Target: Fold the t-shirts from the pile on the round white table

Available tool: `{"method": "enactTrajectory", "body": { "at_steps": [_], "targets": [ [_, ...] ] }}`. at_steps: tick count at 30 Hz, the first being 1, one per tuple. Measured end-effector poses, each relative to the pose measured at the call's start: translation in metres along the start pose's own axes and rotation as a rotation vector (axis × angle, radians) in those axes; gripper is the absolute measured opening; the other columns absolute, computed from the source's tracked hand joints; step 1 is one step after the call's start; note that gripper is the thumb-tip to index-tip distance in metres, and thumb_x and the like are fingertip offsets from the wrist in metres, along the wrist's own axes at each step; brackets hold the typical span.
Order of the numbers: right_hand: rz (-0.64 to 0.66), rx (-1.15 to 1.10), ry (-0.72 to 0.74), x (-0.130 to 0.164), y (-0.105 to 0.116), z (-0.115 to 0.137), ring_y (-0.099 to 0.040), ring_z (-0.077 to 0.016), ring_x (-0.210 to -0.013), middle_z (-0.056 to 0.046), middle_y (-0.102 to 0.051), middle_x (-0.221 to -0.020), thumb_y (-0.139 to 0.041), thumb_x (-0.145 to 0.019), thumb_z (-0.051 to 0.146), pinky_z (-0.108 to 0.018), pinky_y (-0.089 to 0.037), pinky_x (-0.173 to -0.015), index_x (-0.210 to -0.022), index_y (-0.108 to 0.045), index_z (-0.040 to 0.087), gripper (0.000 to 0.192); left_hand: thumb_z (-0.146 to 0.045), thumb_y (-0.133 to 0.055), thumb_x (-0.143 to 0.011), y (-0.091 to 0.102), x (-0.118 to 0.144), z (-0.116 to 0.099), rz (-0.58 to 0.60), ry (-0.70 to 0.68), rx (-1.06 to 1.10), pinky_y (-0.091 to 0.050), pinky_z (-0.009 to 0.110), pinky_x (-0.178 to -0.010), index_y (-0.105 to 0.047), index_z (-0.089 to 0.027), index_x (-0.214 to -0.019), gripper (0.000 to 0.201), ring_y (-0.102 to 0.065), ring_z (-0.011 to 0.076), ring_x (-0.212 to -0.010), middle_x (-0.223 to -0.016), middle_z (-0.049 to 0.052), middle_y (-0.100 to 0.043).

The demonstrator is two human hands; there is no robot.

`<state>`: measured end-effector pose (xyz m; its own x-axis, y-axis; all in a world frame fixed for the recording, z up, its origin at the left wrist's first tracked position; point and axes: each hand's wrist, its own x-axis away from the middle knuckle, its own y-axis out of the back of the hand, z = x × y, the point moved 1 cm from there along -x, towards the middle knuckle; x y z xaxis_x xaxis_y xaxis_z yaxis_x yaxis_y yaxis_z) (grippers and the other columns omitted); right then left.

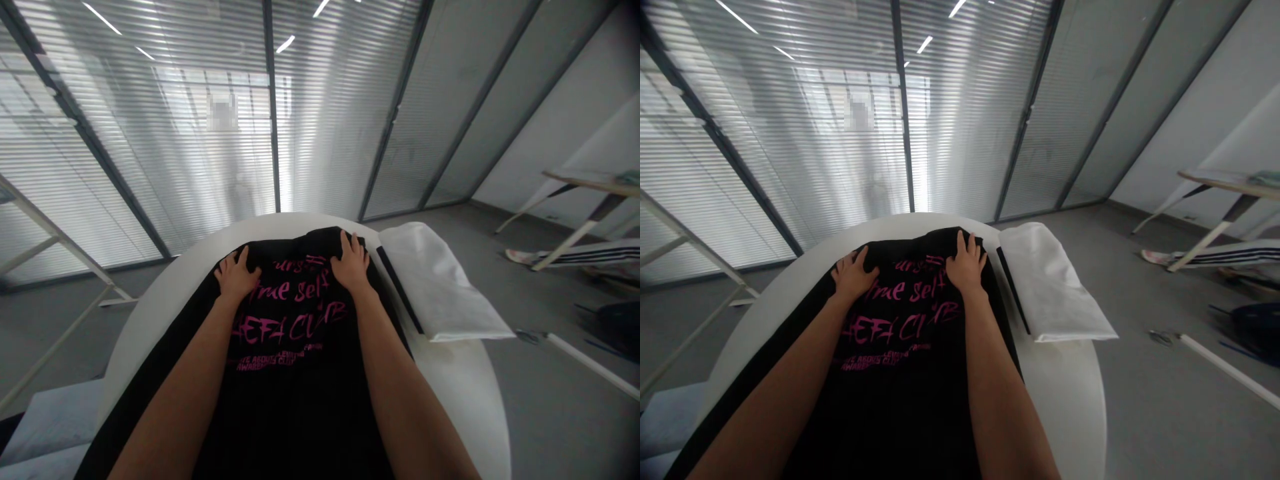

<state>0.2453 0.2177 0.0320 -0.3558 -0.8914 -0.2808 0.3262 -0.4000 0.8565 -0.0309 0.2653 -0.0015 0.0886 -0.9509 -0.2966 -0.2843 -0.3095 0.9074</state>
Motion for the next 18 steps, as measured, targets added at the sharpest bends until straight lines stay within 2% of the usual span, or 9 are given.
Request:
{"method": "enactTrajectory", "body": {
  "at_steps": [3,6,8,11,15,18],
  "targets": [
    [-0.086,-0.039,0.004,0.0,-0.001,0.001,-0.028,-0.0294,-0.139,-0.012,-0.028,-0.156,-0.047,-0.082,0.021,-0.053,-0.02,-0.111,-0.146,-0.037,0.021,0.066,-0.06,-0.048,-0.083,0.004,-0.003,0.008,0.019,0.084,-0.045,-0.031,0.056,-0.102,-0.045,-0.03,-0.142,0.066,-0.039,0.039,-0.128,-0.14,0.016,-0.045],
    [-0.128,-0.066,0.053,0.003,-0.002,0.007,-0.037,-0.0263,-0.131,-0.009,-0.045,-0.143,-0.046,-0.08,0.018,-0.046,-0.027,-0.108,-0.127,-0.057,0.022,0.048,-0.062,-0.046,-0.084,0.006,-0.004,0.014,0.039,0.077,-0.093,-0.033,0.055,-0.098,-0.057,-0.027,-0.13,0.059,-0.043,0.0392,-0.121,-0.13,0.016,-0.053],
    [-0.088,-0.062,0.093,0.006,-0.002,0.011,-0.043,-0.0264,-0.122,-0.007,-0.056,-0.131,-0.046,-0.081,0.018,-0.045,-0.032,-0.103,-0.111,-0.065,0.025,0.037,-0.06,-0.044,-0.086,0.008,-0.005,0.015,0.005,0.05,-0.123,-0.033,0.055,-0.096,-0.063,-0.026,-0.12,0.052,-0.044,0.039,-0.119,-0.123,0.017,-0.057],
    [0.068,-0.039,0.174,0.009,-0.005,0.015,-0.047,-0.0267,-0.114,-0.003,-0.063,-0.119,-0.048,-0.082,0.02,-0.046,-0.034,-0.099,-0.099,-0.07,0.028,0.03,-0.055,-0.038,-0.09,0.011,-0.008,0.017,-0.022,0.032,-0.115,-0.033,0.055,-0.096,-0.067,-0.023,-0.106,0.046,-0.047,0.0379,-0.116,-0.115,0.016,-0.062],
    [0.213,-0.009,0.243,0.008,-0.008,0.014,-0.043,-0.0254,-0.123,0.001,-0.058,-0.132,-0.046,-0.086,0.022,-0.047,-0.028,-0.106,-0.102,-0.072,0.031,0.032,-0.05,-0.036,-0.092,0.023,-0.024,0.032,-0.057,0.157,0.034,-0.037,0.056,-0.094,-0.067,-0.021,-0.101,0.043,-0.053,0.0357,-0.111,-0.113,0.014,-0.066],
    [0.202,0.018,0.185,0.004,-0.009,0.005,-0.031,-0.0307,-0.136,-0.002,-0.037,-0.153,-0.05,-0.087,0.033,-0.051,-0.02,-0.112,-0.13,-0.06,0.03,0.043,-0.05,-0.04,-0.09,0.035,-0.041,0.057,-0.17,0.293,0.252,-0.045,0.046,-0.089,-0.066,-0.019,-0.098,0.041,-0.06,0.0293,-0.1,-0.104,0.012,-0.069]
  ]
}}
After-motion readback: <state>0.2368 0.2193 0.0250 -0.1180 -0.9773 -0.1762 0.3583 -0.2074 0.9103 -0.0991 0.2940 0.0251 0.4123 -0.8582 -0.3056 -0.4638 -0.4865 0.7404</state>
